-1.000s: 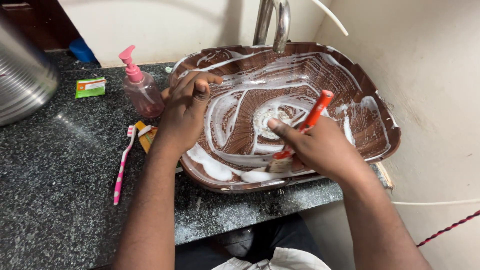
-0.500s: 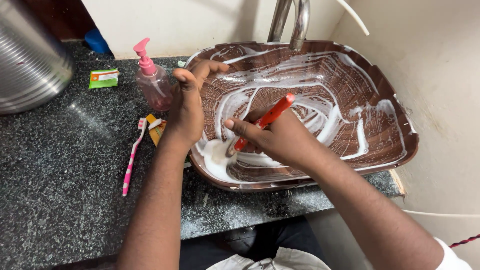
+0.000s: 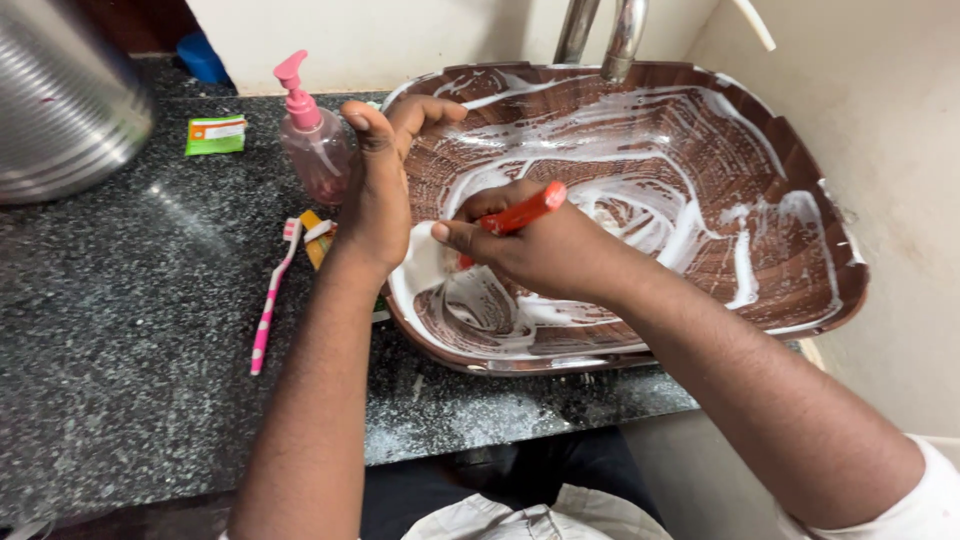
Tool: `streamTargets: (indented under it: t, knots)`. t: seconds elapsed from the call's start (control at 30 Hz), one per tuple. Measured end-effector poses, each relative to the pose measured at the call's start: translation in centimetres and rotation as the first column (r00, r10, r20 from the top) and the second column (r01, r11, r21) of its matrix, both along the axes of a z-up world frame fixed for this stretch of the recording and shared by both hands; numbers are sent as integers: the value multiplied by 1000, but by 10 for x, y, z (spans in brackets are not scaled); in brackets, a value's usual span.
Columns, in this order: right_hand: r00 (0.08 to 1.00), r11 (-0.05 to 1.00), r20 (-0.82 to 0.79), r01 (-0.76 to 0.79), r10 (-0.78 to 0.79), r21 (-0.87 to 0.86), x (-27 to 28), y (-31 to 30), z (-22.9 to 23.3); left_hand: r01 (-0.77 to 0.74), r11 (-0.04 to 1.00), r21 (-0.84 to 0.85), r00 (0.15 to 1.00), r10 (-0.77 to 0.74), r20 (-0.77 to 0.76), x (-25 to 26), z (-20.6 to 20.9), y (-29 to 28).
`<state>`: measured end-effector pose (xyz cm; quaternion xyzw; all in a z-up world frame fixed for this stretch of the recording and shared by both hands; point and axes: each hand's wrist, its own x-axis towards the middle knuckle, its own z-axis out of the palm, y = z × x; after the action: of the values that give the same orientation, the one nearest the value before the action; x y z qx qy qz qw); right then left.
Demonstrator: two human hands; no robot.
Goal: The person scrubs a brown bathroom sink with a red-handled brush and white soap suds. The person repeatedly scrubs the basin in circular motions, covering the entire surface area of the sink.
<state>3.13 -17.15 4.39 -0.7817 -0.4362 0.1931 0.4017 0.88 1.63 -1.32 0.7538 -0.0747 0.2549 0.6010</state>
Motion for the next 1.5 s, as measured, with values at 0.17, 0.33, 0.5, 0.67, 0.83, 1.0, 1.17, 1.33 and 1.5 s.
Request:
streamTargets:
  t: [0.17,0.33,0.5,0.67,0.83,1.0,1.17,1.33,1.5]
  knots:
    - [995,960,64,-53,73,-276,2,-6,-1,-12,997,-80,998,16,57,13,-10,4]
    - [996,996,-33,-85,84,-31,16,1,-10,8,994,-106,998,-1,66,12,-10,7]
    - [958,959,152,-216,245,-186,46,10,-26,-1,996,-92,998,7,66,11,-7,8]
    - [933,944,-190,-272,306,185,64,14,-24,-2,997,-72,999,5,40,9,-6,7]
    - [973,990,217,-47,76,-136,69,26,-36,5,996,-87,999,-1,39,9,-4,6]
    - [965,950,-54,-243,258,196,73,24,-43,-15,991,-135,1000,17,17,7,-2,5]
    - [921,999,388,26,-38,37,59,39,-39,-2,991,-135,998,12,67,6,0,3]
    - [894,988,422,-152,148,-23,66,38,-44,-26,978,-206,1000,29,9,4,1,4]
    - [902,974,431,-111,15,198,90,40,-57,-83,989,-120,995,89,41,2,0,1]
